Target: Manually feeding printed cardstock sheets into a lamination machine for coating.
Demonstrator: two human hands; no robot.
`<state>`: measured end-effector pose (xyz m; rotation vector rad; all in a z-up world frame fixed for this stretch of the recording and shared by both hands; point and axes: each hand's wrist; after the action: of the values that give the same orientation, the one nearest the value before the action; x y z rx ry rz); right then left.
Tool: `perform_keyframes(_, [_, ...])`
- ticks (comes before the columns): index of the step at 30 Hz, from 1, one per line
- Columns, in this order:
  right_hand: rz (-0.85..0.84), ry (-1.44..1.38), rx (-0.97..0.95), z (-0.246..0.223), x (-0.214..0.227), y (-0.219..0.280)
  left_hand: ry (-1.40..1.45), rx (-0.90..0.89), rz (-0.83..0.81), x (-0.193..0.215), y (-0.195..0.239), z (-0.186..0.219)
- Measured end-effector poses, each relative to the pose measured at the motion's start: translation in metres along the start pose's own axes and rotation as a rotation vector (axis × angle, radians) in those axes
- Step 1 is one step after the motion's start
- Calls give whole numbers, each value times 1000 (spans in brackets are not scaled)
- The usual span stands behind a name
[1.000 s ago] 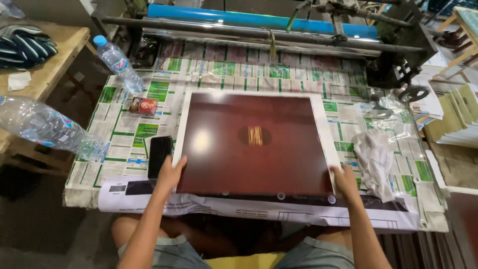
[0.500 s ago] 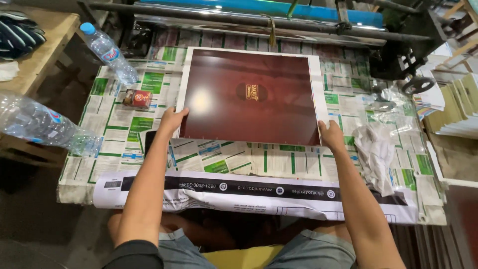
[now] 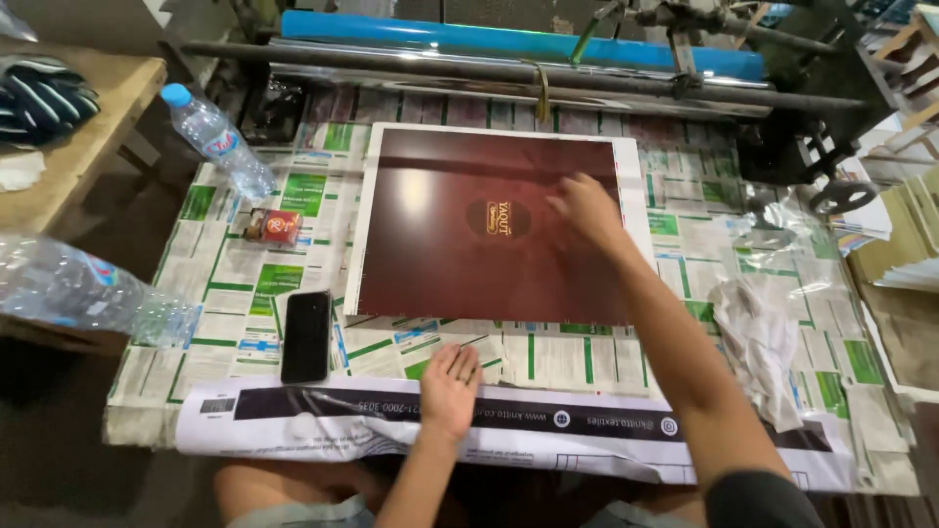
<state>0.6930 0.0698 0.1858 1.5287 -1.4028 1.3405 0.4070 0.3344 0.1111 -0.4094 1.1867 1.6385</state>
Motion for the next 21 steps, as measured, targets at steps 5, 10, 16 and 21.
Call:
perform_keyframes(5, [57,-118,229,-29,-77,-118,284,-84,-149,-3,-20,-41])
perform_keyframes(10, [41,-16,170,-14,-152,-207,500,-85,-309,4,-23,-45])
perform_keyframes(16, [-97,77,43,-46,-128,-208,486,-73,-331,-17,-21,-31])
perform_keyframes(21, [-109,139,-3,-65,-115,-180,525,-53,-345,-16,-17,-30])
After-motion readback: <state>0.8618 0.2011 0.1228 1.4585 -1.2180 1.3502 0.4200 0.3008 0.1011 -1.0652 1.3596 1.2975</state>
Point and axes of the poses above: each hand's wrist, its own y-axis away from the middle knuckle, its own x-axis out of the back of the hand, z = x × y, and after that the axes turned 6 degrees about -z, right-handed
